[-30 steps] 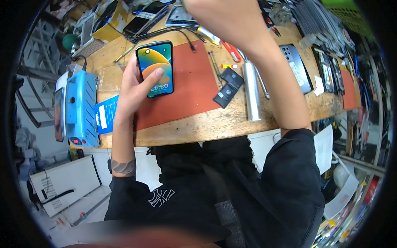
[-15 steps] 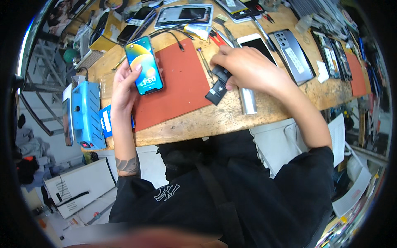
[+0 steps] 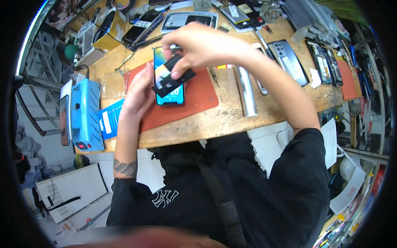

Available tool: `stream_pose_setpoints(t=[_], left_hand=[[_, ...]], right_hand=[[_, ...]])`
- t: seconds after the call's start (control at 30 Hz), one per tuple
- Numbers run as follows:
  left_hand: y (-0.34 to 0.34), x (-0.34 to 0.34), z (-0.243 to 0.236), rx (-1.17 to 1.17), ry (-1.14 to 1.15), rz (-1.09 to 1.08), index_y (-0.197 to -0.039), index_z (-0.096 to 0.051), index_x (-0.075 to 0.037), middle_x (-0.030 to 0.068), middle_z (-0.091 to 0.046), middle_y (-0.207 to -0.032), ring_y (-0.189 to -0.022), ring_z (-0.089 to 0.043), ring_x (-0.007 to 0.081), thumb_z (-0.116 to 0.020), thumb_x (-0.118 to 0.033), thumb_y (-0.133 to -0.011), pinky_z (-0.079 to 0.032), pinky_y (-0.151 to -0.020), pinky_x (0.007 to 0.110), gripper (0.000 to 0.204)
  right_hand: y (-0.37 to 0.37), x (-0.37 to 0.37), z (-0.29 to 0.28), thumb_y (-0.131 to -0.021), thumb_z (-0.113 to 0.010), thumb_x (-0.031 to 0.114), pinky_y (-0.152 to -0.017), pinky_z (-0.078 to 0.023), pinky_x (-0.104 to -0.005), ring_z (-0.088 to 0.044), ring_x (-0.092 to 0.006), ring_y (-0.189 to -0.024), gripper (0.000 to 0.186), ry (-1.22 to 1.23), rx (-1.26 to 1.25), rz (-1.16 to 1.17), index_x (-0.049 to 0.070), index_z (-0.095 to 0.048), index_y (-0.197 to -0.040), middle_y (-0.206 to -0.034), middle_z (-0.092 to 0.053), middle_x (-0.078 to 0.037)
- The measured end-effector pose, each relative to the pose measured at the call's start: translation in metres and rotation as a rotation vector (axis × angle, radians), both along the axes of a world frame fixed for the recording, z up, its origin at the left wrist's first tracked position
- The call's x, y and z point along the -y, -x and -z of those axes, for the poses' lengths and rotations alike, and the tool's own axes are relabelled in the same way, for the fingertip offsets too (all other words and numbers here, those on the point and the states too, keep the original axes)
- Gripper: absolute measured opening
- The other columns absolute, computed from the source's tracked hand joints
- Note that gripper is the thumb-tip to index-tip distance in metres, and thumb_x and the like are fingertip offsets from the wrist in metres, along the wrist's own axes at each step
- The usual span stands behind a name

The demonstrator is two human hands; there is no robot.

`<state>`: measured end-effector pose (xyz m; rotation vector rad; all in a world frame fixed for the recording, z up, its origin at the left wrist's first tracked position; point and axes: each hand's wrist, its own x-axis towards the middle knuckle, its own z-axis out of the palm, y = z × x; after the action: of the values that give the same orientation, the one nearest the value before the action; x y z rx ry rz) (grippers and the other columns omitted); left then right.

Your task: The person marks a smartphone battery with a marker, closes the device, and connects it to a charger. They then use a SIM ejector tool to open the SIM tray on another phone, place a SIM card inside, and secure it with tape before writing on the tape.

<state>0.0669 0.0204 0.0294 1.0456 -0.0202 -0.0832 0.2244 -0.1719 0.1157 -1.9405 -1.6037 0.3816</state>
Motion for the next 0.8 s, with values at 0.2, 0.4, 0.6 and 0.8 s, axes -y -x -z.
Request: stream_pose_setpoints(t=[0.2,0.4,0.6,0.8], left_hand=[[-0.003,-0.001,0.007,-0.039,-0.119,-0.004,-0.140,-0.049,0.004,0.0161,-0.069,-0.124,-0.108,-0.073,0.0263,-0.070,-0.022,-0.101,-0.059,-0.097,0.039,0.051],[-0.004,-0.010,0.007,-0.074,-0.011,-0.180,-0.135,-0.054,0.004,0.0192,-0.071,-0.120,-0.106,-0.074,0.0287,-0.062,-0.012,-0.103,-0.062,-0.094,0.041,0.036],[0.000,-0.013,-0.006,-0.160,0.052,-0.247,-0.131,-0.055,0.006,0.0229,-0.071,-0.117,-0.103,-0.074,0.0312,-0.055,-0.015,-0.106,-0.063,-0.091,0.044,0.033],[-0.001,-0.012,-0.008,-0.190,0.084,-0.302,-0.130,-0.056,0.006,0.0240,-0.072,-0.113,-0.098,-0.075,0.0304,-0.053,-0.021,-0.108,-0.064,-0.086,0.044,0.035]], right_hand=[[0.000,-0.029,0.025,-0.079,-0.086,0.016,-0.083,-0.053,-0.0459,-0.067,-0.0373,-0.103,0.043,-0.274,0.222,0.103,0.004,-0.062,-0.112,-0.111,-0.069,-0.014],[0.007,0.002,0.046,-0.094,-0.064,0.000,-0.089,-0.052,-0.0469,-0.063,-0.0408,-0.109,0.028,0.173,0.117,0.320,0.005,-0.058,-0.121,-0.111,-0.062,-0.018],[-0.034,0.002,0.044,-0.095,-0.068,0.013,-0.090,-0.053,-0.0426,-0.065,-0.0379,-0.109,0.031,-0.082,0.287,0.172,0.005,-0.061,-0.124,-0.121,-0.060,-0.018],[-0.206,0.007,0.007,-0.095,-0.068,0.026,-0.084,-0.057,-0.0462,-0.072,-0.0360,-0.095,0.024,-0.103,0.678,0.801,0.008,-0.075,-0.108,-0.098,-0.075,-0.018]])
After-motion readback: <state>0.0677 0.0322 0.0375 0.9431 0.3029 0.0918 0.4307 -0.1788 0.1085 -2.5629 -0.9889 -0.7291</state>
